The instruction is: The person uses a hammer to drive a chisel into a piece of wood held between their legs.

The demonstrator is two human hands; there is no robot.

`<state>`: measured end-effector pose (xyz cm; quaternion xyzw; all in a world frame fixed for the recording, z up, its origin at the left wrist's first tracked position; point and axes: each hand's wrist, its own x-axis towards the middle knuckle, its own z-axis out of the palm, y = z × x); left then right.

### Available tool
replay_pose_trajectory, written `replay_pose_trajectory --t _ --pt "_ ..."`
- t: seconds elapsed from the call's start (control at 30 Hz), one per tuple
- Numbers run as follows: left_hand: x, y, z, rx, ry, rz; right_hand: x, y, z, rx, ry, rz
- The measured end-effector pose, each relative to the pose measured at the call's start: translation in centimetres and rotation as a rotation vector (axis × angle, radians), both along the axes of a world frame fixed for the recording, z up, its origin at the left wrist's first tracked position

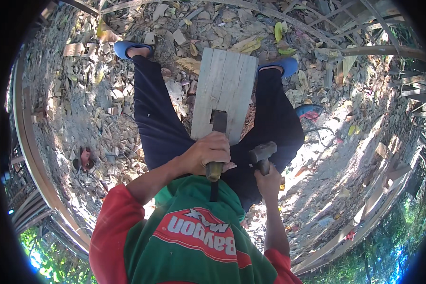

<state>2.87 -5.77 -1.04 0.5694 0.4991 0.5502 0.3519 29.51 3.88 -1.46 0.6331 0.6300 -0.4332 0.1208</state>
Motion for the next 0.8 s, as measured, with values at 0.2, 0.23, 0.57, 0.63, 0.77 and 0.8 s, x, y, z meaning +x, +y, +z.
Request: replay_pose_trajectory --t 0.2,0.23,0.57,0.63,0.77,0.8 --pt "0.0 0.1 -0.1 0.009 -0.008 0.003 0.8 -0.2 -0.8 0.054 0.013 0.049" --pt "0.0 0.1 -0.1 0.009 -0.004 0.005 0.4 -0.1 -0.4 0.03 0.01 0.028" --pt "0.0 0.2 -0.1 0.001 0.007 -0.002 -0.3 0.1 0.2 -0.012 -0.001 0.007" --pt "-0.1 0.4 -0.1 0.011 0.008 0.0 0.0 0.1 0.0 0.013 0.002 0.03" --pt "0.1 0.3 -0.3 0.008 0.007 0.013 1.3 -0.1 -1.3 0.084 0.023 0.087" --pt "0.1 0.3 -0.4 0.011 0.006 0.015 1.1 -0.1 -1.2 0.082 0.026 0.082"
